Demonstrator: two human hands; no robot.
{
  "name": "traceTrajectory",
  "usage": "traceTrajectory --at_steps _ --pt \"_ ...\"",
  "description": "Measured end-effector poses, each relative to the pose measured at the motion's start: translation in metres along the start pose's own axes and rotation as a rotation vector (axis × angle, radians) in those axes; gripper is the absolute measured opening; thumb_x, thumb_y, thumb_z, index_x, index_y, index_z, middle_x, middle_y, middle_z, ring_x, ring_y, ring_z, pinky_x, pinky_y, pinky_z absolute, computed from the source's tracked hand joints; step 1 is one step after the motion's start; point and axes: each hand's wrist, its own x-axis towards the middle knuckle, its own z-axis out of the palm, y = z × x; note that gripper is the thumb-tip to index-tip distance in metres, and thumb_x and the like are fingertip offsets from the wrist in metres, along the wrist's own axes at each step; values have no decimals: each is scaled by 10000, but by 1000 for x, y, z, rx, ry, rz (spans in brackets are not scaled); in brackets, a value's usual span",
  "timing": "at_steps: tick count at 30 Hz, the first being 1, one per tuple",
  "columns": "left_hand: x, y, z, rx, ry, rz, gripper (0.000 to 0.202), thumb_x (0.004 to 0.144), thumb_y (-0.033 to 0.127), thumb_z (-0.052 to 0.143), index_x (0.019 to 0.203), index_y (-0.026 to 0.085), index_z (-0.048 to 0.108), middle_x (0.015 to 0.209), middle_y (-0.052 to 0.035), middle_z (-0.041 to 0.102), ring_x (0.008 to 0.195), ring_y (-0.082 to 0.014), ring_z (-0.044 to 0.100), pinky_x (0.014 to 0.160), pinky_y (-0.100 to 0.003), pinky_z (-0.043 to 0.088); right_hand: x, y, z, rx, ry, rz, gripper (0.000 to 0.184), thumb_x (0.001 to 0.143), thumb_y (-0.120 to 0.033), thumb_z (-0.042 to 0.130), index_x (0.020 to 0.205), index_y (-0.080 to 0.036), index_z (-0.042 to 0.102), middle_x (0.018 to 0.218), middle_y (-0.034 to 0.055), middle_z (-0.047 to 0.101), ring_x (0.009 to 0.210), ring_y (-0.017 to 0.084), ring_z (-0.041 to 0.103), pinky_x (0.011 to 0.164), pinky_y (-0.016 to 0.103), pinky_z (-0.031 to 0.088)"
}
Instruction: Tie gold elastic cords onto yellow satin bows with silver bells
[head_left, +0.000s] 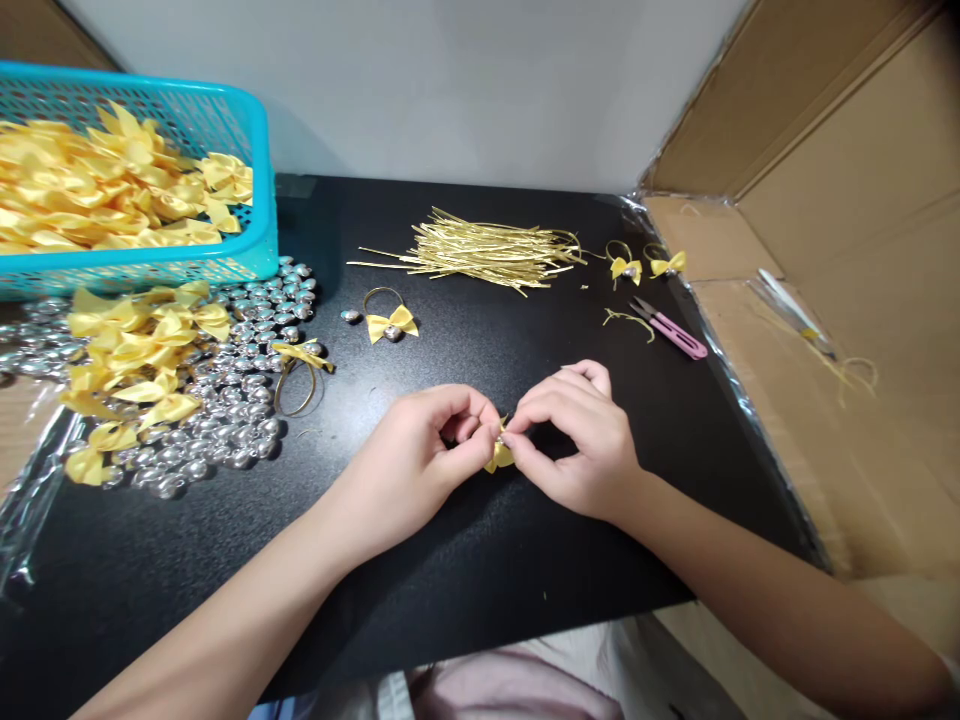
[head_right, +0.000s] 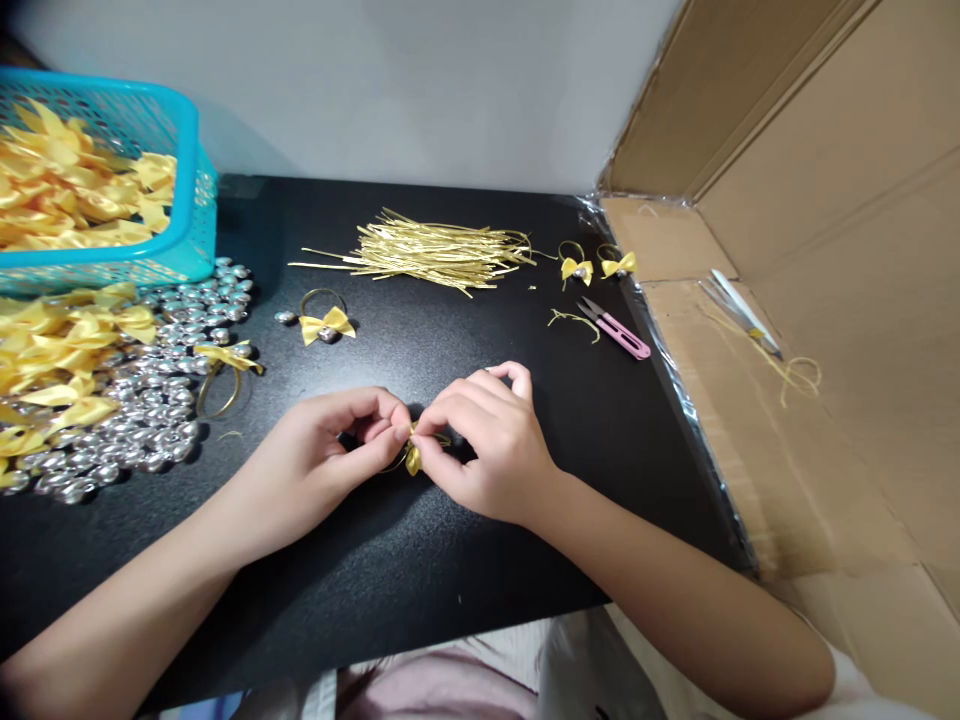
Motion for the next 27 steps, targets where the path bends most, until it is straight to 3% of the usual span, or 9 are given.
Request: traceTrajectory --at_steps 10,27 --pt "-2 0 -2 34 22 22 147 865 231 542 780 174 647 642 40 549 608 -107 476 545 -202 366 0 0 0 14 4 -3 162 835 -150 663 710 -197 572 670 -49 669 642 110 615 859 371 361" --pt "1 -1 -1 57 13 30 149 849 222 556 717 169 604 620 58 472 603 -96 426 574 -220 330 1 1 1 4 1 -38 160 831 -141 671 716 -198 576 675 -51 666 647 114 620 852 381 361"
